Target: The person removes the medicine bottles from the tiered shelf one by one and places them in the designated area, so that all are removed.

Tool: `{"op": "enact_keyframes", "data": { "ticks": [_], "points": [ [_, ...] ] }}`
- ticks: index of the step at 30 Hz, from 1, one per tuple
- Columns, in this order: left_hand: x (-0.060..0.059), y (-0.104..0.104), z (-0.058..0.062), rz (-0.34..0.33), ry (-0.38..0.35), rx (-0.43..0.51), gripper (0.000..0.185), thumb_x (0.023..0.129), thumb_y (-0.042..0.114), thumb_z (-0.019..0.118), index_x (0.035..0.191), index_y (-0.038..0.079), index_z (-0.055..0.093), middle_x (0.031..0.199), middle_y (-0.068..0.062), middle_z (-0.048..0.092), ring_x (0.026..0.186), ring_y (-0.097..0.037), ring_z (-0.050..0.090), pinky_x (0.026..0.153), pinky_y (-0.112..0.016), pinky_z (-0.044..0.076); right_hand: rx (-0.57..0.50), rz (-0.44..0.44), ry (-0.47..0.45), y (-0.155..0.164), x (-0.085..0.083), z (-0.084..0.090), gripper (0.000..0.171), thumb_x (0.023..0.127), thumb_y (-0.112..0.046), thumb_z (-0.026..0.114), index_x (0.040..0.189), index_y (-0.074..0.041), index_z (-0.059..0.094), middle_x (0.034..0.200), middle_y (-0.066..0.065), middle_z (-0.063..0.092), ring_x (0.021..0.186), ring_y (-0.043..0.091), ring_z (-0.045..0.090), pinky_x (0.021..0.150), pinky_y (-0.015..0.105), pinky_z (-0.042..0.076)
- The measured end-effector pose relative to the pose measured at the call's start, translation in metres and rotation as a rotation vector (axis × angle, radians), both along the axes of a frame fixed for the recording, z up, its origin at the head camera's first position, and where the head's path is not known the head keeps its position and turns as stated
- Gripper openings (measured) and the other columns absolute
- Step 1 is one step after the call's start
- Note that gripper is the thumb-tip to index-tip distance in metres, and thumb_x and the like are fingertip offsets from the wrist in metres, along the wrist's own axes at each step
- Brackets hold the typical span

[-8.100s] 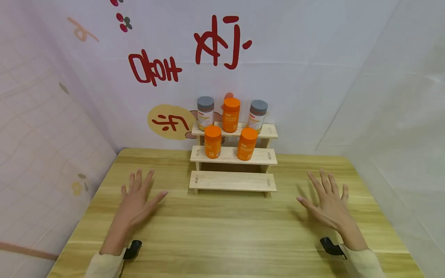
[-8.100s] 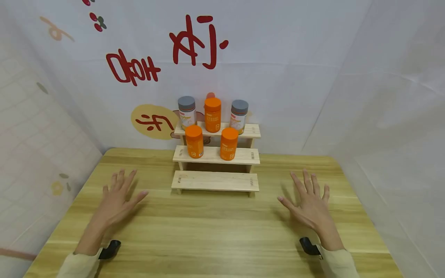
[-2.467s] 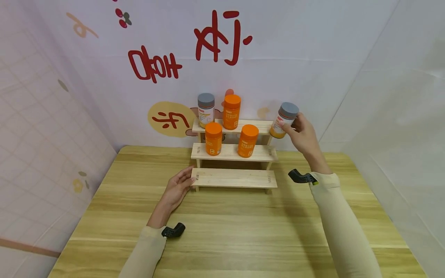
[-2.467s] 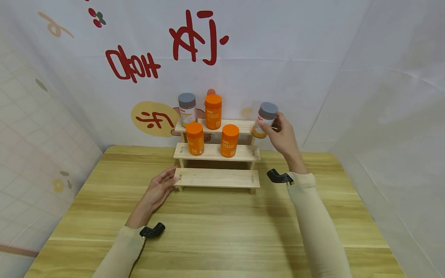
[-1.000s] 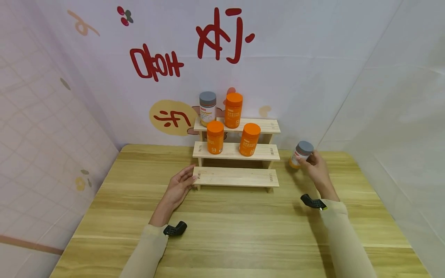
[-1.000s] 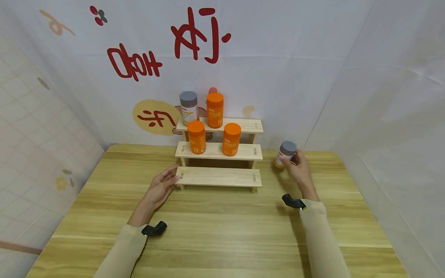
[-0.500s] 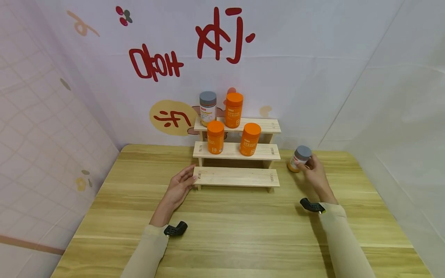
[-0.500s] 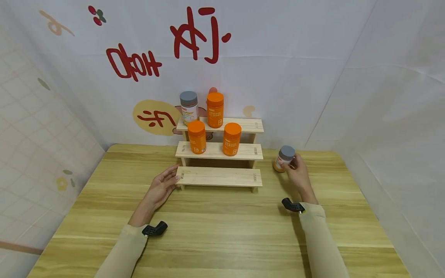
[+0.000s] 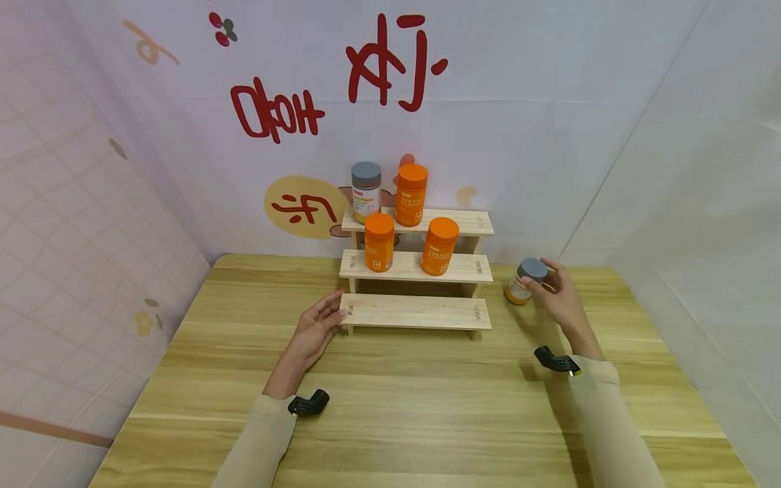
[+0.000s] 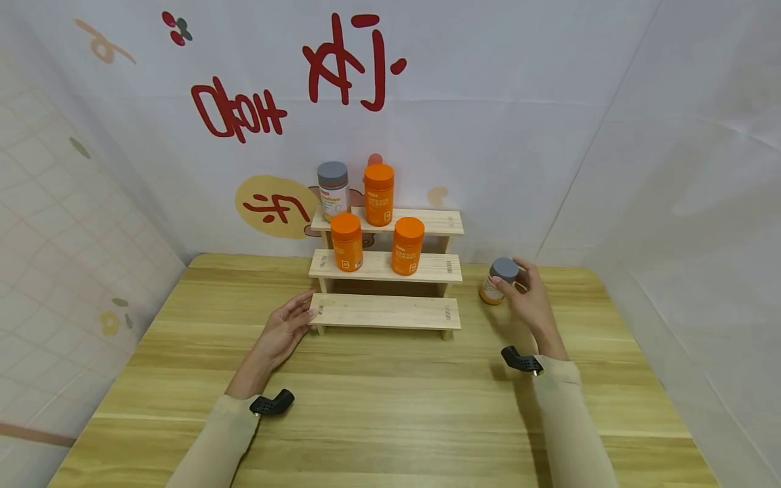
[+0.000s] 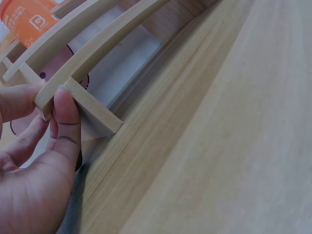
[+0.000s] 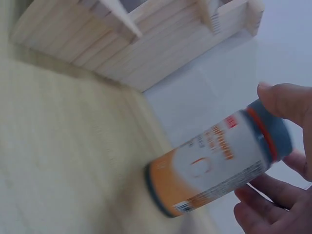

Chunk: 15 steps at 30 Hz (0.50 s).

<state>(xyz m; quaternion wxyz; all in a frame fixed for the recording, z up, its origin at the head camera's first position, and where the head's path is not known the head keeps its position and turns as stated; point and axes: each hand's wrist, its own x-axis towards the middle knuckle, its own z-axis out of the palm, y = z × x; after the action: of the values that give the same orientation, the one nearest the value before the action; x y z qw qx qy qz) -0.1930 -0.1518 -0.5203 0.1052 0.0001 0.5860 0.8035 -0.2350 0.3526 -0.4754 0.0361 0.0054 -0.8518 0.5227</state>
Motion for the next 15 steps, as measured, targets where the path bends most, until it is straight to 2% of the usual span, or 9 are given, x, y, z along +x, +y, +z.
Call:
{"op": "enact_keyframes", "data": {
  "ticks": [6, 15],
  "points": [
    [0.0, -0.001, -0.002, -0.012, 0.006, -0.01, 0.059, 0.102, 0.0, 0.059, 0.157, 0.005, 0.039, 0.122, -0.006, 0.054, 0.102, -0.012, 0.059, 0.077, -0.02, 0.056, 0.039, 0.013, 0.024, 0.0, 0.001, 0.019, 0.084, 0.101, -0.041, 0.065, 0.165, -0.02, 0.016, 0.164, 0.026, 0.031, 0.149, 0.048, 0.031, 0.122, 0.064, 0.027],
    [-0.001, -0.001, -0.001, -0.01, -0.005, 0.001, 0.058, 0.102, -0.001, 0.059, 0.156, 0.006, 0.041, 0.12, -0.004, 0.054, 0.101, -0.012, 0.058, 0.077, -0.02, 0.056, 0.062, 0.028, 0.047, -0.008, 0.007, 0.049, 0.083, 0.1, -0.04, 0.065, 0.165, -0.022, 0.016, 0.165, 0.025, 0.029, 0.151, 0.046, 0.028, 0.124, 0.063, 0.023]
  ]
}}
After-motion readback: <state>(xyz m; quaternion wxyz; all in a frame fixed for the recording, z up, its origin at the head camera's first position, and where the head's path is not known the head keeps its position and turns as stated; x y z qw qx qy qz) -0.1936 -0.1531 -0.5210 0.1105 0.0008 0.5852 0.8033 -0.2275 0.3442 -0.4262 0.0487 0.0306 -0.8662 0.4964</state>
